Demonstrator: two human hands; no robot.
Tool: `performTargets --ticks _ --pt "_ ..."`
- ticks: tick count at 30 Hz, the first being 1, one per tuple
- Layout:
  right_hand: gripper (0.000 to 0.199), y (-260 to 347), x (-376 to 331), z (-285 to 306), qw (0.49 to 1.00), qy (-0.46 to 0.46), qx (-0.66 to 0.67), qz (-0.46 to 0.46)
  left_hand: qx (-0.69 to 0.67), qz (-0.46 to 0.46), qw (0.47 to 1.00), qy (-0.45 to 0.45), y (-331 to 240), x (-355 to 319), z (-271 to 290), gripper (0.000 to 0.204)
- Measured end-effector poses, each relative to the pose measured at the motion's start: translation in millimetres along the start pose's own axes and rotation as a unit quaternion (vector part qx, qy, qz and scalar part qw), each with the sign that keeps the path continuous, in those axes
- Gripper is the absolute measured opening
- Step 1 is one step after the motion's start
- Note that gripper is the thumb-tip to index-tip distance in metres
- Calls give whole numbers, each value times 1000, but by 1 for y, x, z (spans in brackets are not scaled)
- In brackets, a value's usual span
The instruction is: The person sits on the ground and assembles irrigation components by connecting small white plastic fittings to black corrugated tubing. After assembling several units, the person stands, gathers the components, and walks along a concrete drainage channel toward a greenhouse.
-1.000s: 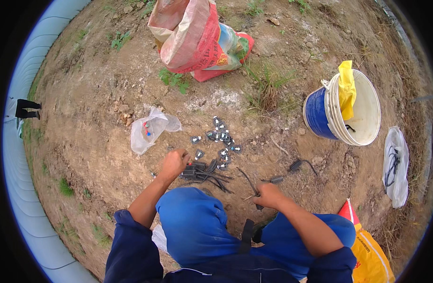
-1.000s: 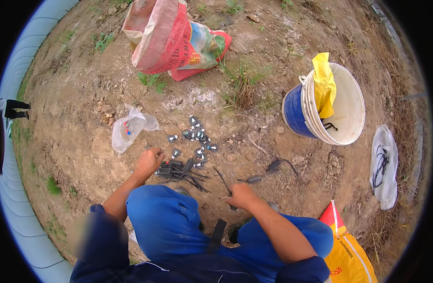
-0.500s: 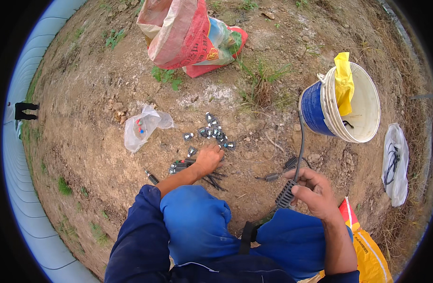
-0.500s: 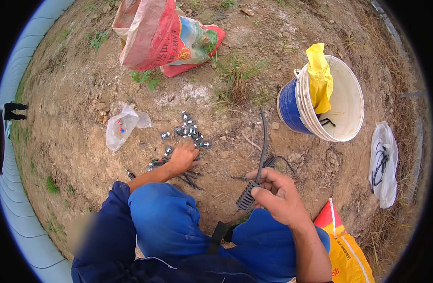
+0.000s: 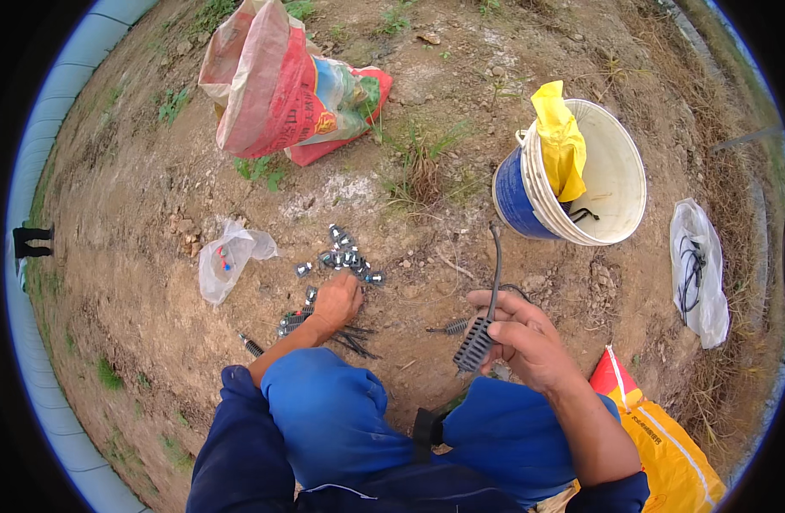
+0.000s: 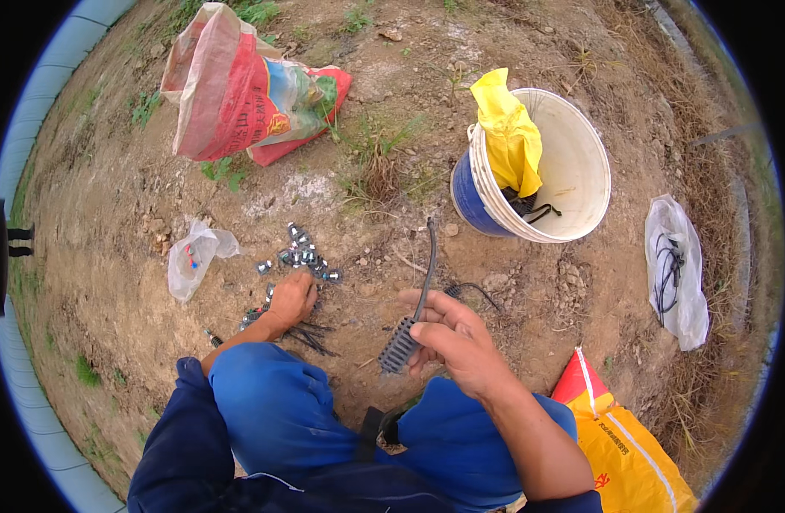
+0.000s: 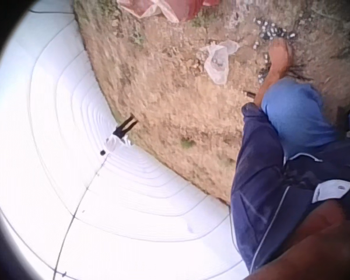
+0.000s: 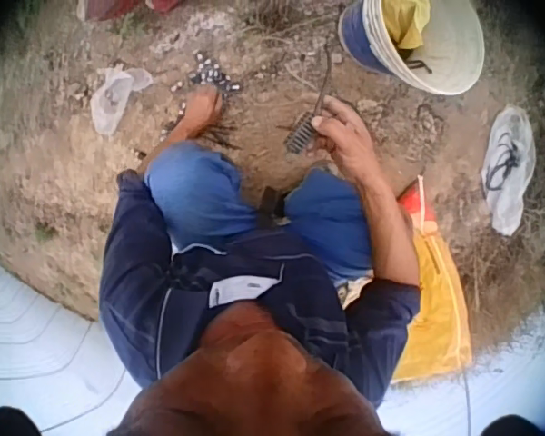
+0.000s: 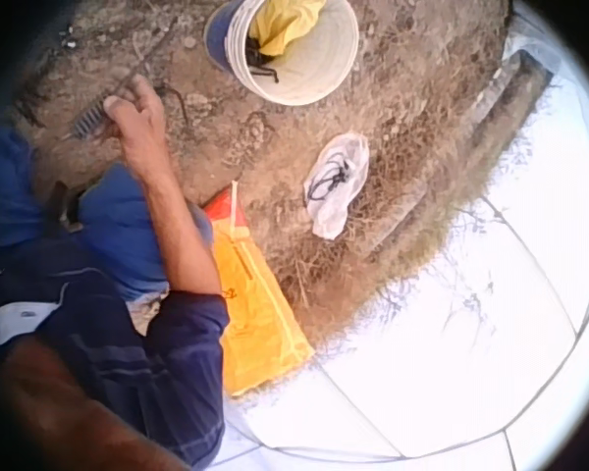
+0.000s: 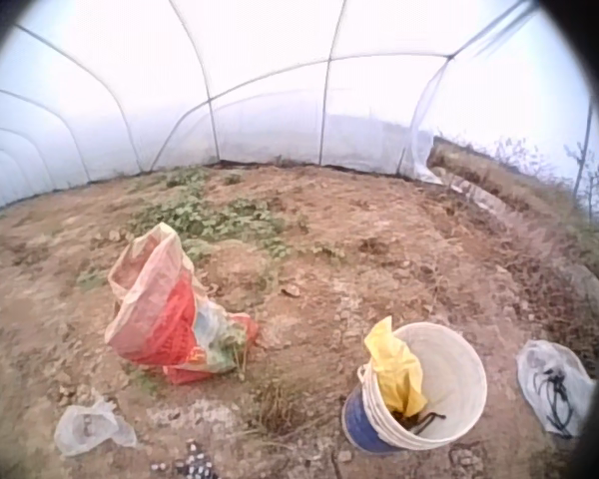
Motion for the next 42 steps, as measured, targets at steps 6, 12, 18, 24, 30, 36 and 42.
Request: performTargets --ticks 6,12,18,24,30,36,42 --pt "43 14 -7 4 994 19 104 26 -632 270 698 203 -26 41 98 12" --pt "33 47 3 -32 971 102 177 120 -743 133 567 330 -98 56 224 15" --pt "29 83 1 -64 957 151 128 211 -805 54 466 364 -151 61 262 14" --pt "34 90 -3 -71 945 122 85 290 -804 -11 494 331 -158 70 262 12" --pt "28 91 -6 -68 944 111 74 302 -781 -31 560 273 -151 74 260 13" --pt "26 88 -1 -64 946 100 76 299 -795 -16 559 236 -143 78 263 12" --pt "26 90 -3 -66 950 86 74 292 -772 -46 602 198 -135 78 273 17"
Point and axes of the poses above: each hand's wrist, its own x-axis towards the middle knuckle, its own z-axis out of the back of the hand, y = z × x, the point moved 5 cm from there along x, towards the middle knuckle, and after that the axes turned 9 degrees about z, right-handed, at the moved point
